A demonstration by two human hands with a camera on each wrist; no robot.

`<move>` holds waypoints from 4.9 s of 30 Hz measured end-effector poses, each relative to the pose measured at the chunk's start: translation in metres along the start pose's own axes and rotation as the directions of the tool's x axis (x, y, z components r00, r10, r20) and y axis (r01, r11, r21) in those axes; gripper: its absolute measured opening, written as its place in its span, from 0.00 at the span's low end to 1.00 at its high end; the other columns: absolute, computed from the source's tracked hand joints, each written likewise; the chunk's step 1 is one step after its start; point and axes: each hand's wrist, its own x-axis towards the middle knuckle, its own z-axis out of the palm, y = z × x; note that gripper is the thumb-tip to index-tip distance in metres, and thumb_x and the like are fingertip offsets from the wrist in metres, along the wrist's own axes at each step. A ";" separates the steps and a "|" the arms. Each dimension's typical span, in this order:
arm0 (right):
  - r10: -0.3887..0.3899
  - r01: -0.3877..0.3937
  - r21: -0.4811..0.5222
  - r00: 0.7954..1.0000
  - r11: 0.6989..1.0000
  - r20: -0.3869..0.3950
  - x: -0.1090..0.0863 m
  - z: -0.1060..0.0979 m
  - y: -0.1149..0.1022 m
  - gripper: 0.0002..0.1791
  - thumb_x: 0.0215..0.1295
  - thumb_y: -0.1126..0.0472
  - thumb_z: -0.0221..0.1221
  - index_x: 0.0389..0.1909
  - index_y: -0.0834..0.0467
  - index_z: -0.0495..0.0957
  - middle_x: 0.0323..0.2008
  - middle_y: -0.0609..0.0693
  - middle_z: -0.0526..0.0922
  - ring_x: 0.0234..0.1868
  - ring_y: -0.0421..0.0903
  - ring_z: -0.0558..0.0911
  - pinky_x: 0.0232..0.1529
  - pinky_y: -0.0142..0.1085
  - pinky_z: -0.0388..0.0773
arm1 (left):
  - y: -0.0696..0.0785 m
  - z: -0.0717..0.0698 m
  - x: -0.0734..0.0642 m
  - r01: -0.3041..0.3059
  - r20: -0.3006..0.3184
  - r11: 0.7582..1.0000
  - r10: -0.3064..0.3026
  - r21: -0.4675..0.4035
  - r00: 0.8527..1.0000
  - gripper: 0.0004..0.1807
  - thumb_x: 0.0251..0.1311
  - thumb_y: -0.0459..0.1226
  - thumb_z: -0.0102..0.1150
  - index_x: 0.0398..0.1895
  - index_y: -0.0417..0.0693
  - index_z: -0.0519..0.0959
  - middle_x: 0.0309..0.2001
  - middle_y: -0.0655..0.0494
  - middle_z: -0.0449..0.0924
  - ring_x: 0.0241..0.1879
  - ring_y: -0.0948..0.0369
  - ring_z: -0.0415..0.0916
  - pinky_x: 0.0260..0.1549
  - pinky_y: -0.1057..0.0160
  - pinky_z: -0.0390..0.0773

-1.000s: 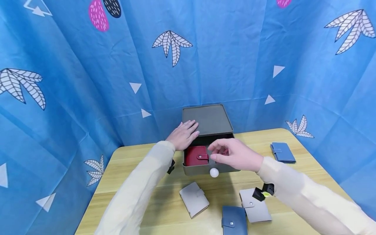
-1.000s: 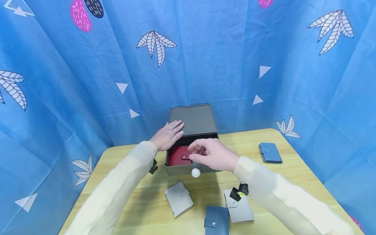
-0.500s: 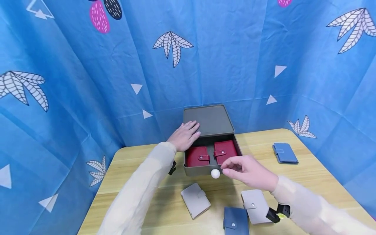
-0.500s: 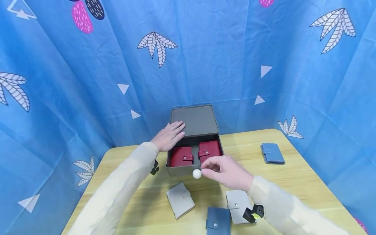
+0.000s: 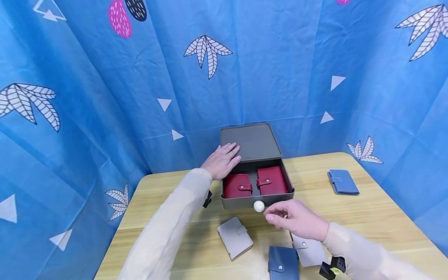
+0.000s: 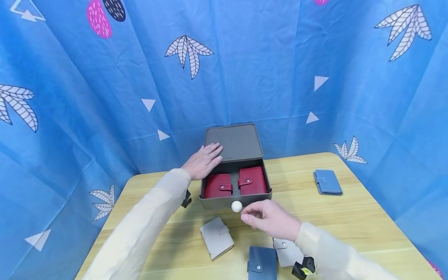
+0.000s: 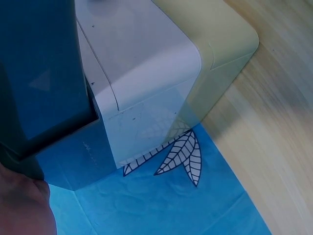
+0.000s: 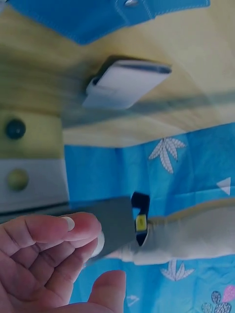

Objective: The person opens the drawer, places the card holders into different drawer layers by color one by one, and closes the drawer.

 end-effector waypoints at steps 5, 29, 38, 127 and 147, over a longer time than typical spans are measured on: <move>0.023 -0.026 0.067 0.999 0.997 0.037 0.000 0.012 0.009 0.14 0.70 0.54 0.56 0.47 0.59 0.81 0.37 0.45 0.85 0.31 0.42 0.84 0.34 0.35 0.81 | -0.001 0.002 0.001 0.002 -0.013 1.000 -0.002 -0.007 1.000 0.34 0.73 0.59 0.24 0.76 0.55 0.50 0.76 0.56 0.44 0.75 0.58 0.37 0.72 0.55 0.37; 0.087 -0.085 0.189 0.996 0.978 -0.004 0.013 0.039 0.024 0.16 0.75 0.54 0.49 0.49 0.61 0.80 0.33 0.55 0.83 0.30 0.54 0.82 0.30 0.37 0.80 | 0.000 0.001 0.001 0.004 -0.013 1.000 -0.004 0.009 1.000 0.34 0.73 0.58 0.23 0.76 0.54 0.51 0.76 0.56 0.45 0.75 0.57 0.38 0.72 0.56 0.37; 0.084 -0.080 0.222 0.996 0.972 -0.010 0.017 0.039 0.020 0.20 0.75 0.54 0.48 0.52 0.63 0.78 0.34 0.56 0.83 0.32 0.58 0.82 0.31 0.38 0.80 | 0.000 -0.001 0.001 0.017 -0.005 1.000 -0.017 0.001 1.000 0.34 0.73 0.58 0.24 0.76 0.55 0.51 0.76 0.56 0.45 0.75 0.58 0.37 0.71 0.56 0.36; 0.130 -0.100 0.258 0.986 0.961 -0.103 0.068 0.013 0.037 0.26 0.75 0.46 0.46 0.52 0.65 0.78 0.36 0.58 0.84 0.35 0.58 0.83 0.32 0.37 0.79 | 0.006 -0.007 0.001 0.008 0.035 1.000 -0.008 -0.009 0.999 0.34 0.74 0.58 0.22 0.76 0.51 0.50 0.76 0.54 0.43 0.75 0.55 0.38 0.72 0.53 0.38; 0.172 -0.125 0.315 0.977 0.941 -0.127 0.091 0.004 0.043 0.30 0.75 0.47 0.46 0.55 0.71 0.74 0.39 0.66 0.82 0.33 0.47 0.82 0.32 0.34 0.77 | 0.009 -0.009 0.000 0.029 0.057 1.000 -0.029 -0.003 0.998 0.35 0.74 0.58 0.21 0.77 0.53 0.48 0.77 0.56 0.41 0.75 0.57 0.36 0.72 0.55 0.38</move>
